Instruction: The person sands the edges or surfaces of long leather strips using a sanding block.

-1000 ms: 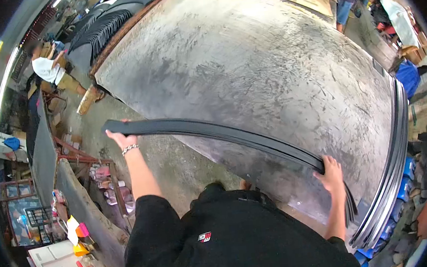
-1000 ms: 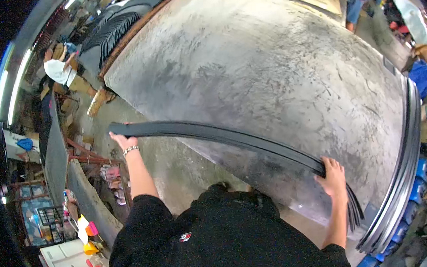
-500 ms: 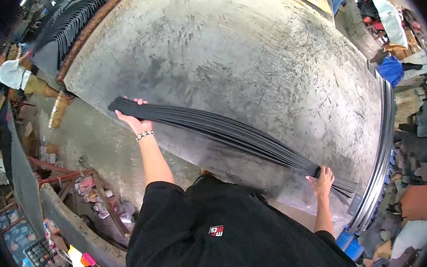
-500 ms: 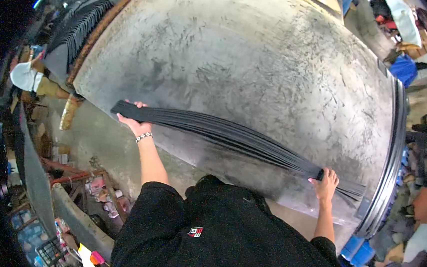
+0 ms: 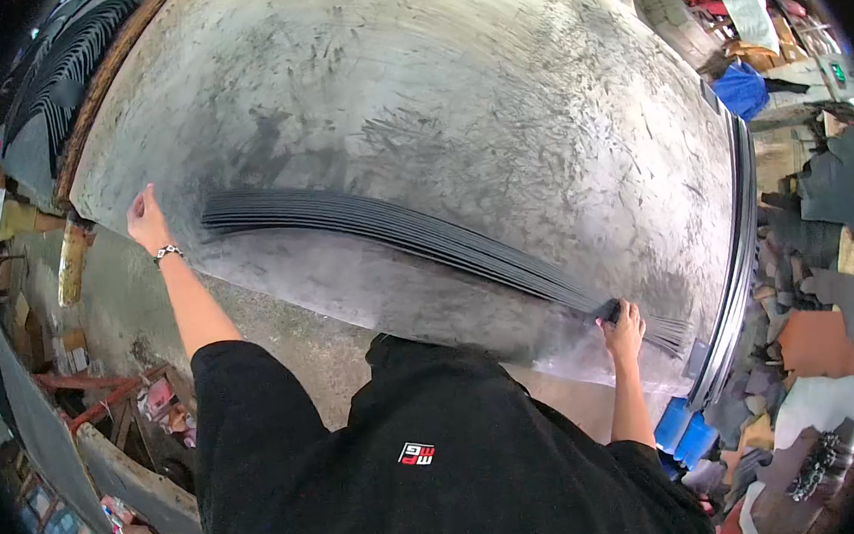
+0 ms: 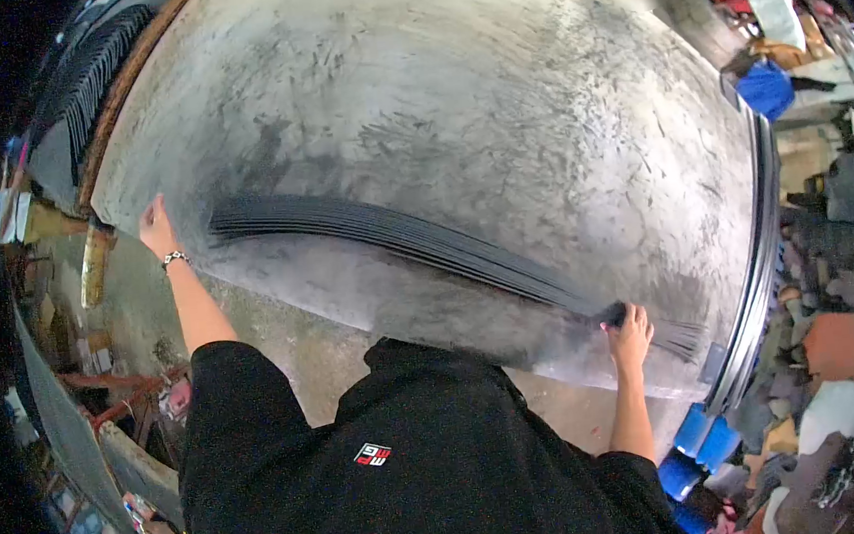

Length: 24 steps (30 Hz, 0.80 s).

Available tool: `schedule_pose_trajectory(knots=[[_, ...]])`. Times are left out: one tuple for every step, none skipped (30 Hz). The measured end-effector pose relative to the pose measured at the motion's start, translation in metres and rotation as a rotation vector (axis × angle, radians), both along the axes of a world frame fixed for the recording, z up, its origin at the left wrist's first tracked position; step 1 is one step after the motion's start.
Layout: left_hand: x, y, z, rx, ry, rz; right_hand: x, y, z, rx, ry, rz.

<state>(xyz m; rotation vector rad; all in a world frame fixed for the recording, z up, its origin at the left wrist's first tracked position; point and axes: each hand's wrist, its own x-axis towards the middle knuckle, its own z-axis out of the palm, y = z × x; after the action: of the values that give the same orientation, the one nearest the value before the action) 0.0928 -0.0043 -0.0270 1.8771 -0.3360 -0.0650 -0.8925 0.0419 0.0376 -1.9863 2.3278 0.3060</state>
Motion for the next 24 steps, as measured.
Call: schedule_pose_trajectory(knots=[[0.003, 0.001, 0.017, 0.161, -0.155, -0.076, 0.001, 0.001, -0.004, -0.021, 0.0, -0.01], [-0.042, -0.013, 0.05, 0.226, -0.176, -0.227, 0.002, 0.0, -0.008, -0.042, -0.002, -0.016], [-0.125, -0.034, 0.088, 0.29, -0.196, -0.377, 0.002, -0.001, -0.012, -0.047, -0.002, -0.027], [-0.193, -0.045, 0.104, 0.285, -0.321, -0.533, 0.001, -0.002, -0.015, -0.052, -0.003, -0.04], [-0.256, -0.055, 0.107, 0.218, -0.412, -0.762, -0.001, -0.002, -0.017, -0.058, -0.002, -0.056], [-0.32, -0.057, 0.109, 0.19, -0.521, -0.971, -0.004, -0.001, -0.017, -0.032, -0.006, -0.047], [-0.373, -0.062, 0.102, 0.184, -0.599, -1.276, -0.002, -0.002, -0.012, -0.009, -0.008, -0.043], [-0.422, -0.059, 0.089, 0.266, -0.698, -1.491, 0.002, -0.004, -0.004, 0.01, -0.012, -0.048], [-0.467, -0.05, 0.061, 0.237, -0.825, -1.526, 0.009, -0.007, 0.005, 0.021, -0.07, -0.003], [-0.497, -0.048, 0.055, 0.203, -0.884, -1.612, 0.012, -0.006, 0.02, 0.023, -0.119, 0.009], [-0.514, -0.047, 0.055, 0.311, -0.913, -1.705, 0.016, -0.004, 0.042, 0.023, -0.135, 0.063], [-0.522, -0.047, 0.07, 0.312, -0.914, -1.673, -0.006, 0.002, 0.038, -0.006, -0.168, 0.142], [-0.525, -0.046, 0.054, 0.295, -0.883, -1.628, -0.028, 0.008, 0.043, -0.012, -0.193, 0.228], [-0.525, -0.046, 0.045, 0.288, -0.914, -1.603, -0.051, 0.011, 0.042, -0.033, -0.167, 0.234], [-0.525, -0.044, 0.038, 0.292, -0.92, -1.608, -0.081, 0.016, 0.04, -0.045, -0.15, 0.255], [-0.531, -0.044, 0.044, 0.352, -0.954, -1.592, -0.115, 0.026, 0.038, -0.074, -0.118, 0.227], [-0.538, -0.051, 0.052, 0.466, -0.943, -1.632, -0.145, 0.033, 0.033, -0.09, -0.097, 0.218], [-0.546, -0.052, 0.061, 0.524, -0.982, -1.611, -0.178, 0.029, 0.029, -0.107, -0.075, 0.234], [-0.557, -0.056, 0.071, 0.68, -0.95, -1.636, -0.208, 0.021, 0.023, -0.149, -0.084, 0.233], [-0.567, -0.056, 0.07, 0.699, -1.012, -1.644, -0.233, 0.022, 0.013, -0.179, -0.106, 0.219], [-0.572, -0.051, 0.078, 0.718, -1.071, -1.652, -0.248, 0.029, 0.015, -0.207, -0.126, 0.206], [-0.598, -0.05, 0.086, 0.712, -1.007, -1.703, -0.258, 0.025, 0.017, -0.23, -0.183, 0.209], [-0.627, -0.046, 0.089, 0.693, -0.937, -1.74, -0.26, 0.028, 0.012, -0.237, -0.188, 0.19], [-0.665, -0.041, 0.096, 0.688, -0.962, -1.789, -0.259, 0.026, 0.009, -0.253, -0.185, 0.18]])
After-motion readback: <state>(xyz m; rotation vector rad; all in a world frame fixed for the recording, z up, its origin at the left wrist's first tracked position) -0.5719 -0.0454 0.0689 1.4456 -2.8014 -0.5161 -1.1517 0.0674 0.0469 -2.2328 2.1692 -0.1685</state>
